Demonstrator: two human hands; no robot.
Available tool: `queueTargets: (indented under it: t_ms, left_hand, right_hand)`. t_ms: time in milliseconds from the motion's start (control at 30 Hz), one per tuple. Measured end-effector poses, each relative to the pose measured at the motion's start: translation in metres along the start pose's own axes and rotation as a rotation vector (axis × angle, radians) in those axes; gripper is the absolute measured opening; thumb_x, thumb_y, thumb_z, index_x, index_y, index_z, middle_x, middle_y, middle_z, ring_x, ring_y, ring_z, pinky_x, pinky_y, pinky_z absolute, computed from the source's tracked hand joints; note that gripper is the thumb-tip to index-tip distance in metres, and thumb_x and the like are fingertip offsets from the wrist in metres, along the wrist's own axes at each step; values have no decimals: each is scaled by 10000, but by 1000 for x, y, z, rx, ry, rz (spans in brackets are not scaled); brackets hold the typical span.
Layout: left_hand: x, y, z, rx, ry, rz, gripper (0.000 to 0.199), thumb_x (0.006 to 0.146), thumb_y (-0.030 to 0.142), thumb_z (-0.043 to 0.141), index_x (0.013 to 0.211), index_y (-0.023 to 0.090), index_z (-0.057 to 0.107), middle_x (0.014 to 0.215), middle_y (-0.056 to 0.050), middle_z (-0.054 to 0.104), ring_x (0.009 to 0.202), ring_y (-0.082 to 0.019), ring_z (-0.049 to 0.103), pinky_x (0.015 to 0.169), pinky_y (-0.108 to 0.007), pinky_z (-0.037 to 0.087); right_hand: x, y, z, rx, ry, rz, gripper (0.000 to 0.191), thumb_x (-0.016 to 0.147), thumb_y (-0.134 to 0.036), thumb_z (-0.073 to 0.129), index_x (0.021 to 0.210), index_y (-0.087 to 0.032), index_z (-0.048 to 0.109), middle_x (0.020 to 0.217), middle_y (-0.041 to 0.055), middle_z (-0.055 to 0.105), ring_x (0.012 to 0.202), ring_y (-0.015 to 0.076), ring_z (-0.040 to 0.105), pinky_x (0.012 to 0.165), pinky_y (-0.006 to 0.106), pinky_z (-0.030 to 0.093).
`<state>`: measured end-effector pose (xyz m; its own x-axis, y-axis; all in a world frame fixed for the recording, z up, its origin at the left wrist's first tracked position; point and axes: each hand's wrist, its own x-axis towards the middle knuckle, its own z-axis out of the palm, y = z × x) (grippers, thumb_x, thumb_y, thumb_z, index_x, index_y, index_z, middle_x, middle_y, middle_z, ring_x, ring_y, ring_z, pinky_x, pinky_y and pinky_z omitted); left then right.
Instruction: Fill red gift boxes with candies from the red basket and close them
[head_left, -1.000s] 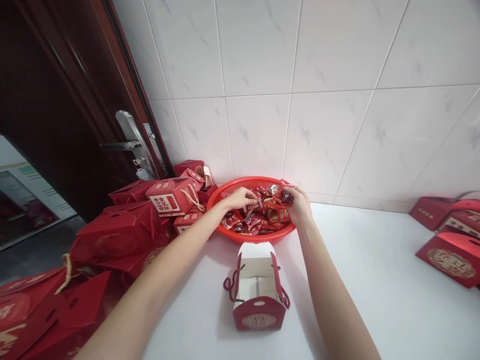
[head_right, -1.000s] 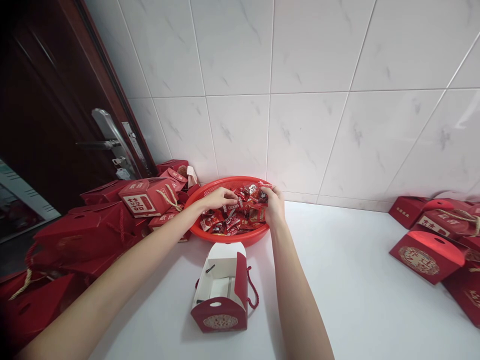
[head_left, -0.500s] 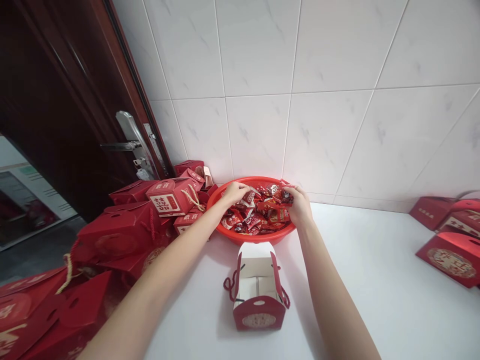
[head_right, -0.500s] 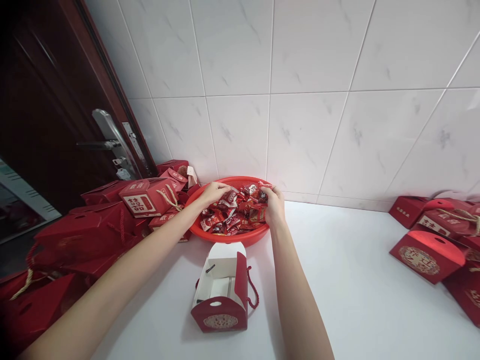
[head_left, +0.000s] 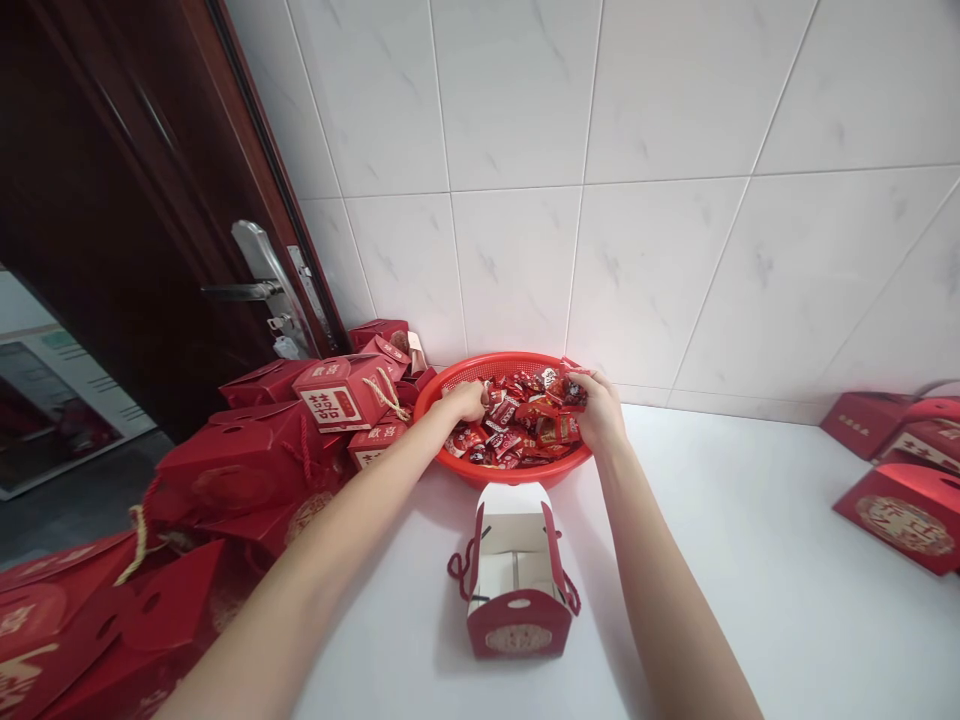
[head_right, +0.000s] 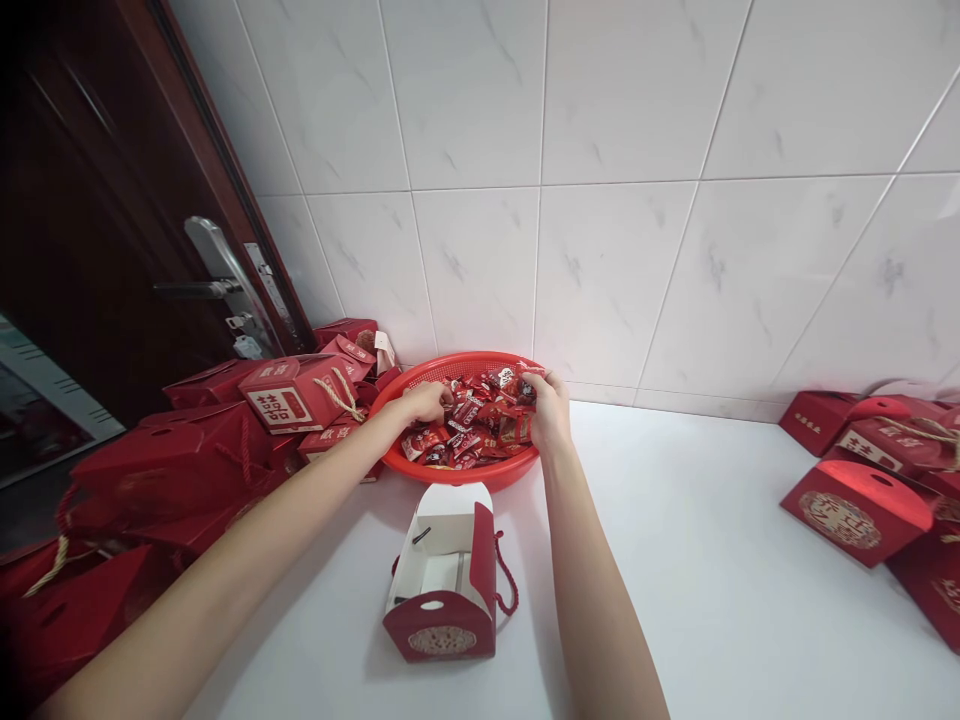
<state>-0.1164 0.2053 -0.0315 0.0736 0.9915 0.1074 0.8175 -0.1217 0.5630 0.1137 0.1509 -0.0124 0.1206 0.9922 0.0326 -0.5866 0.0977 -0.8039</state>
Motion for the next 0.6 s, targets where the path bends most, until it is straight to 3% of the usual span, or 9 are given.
queueTargets:
  t_ms: [200, 400, 600]
  left_hand:
    - [-10, 23, -6, -15, 103, 70, 296, 602, 431, 826, 755, 206, 709, 762, -14, 712, 824, -266, 665, 745, -323, 483]
    - [-17, 39, -5, -104, 79, 219, 387, 631, 343, 825, 975, 187, 740, 1009, -22, 760, 986, -263, 675, 891, -319, 486]
    - [-14, 34, -3, -175, 31, 214, 572, 589, 291, 858, 1131, 170, 724, 1203, -90, 733, 1135, -305, 653, 1009, -379, 474]
  right_hand:
    - [4, 2, -2, -10, -13, -17, 172, 593, -191, 746, 615, -214, 577, 564, -51, 629, 557, 140, 570, 500, 258, 451]
    - [5, 3, -1, -7, -2, -27, 156, 585, -180, 727, 597, -214, 575, 557, -55, 628, 551, 130, 553, 496, 245, 427]
    - [4, 3, -1, -15, -17, -24, 180, 581, -197, 745, 596, -215, 566, 549, -56, 625, 528, 127, 543, 475, 244, 417]
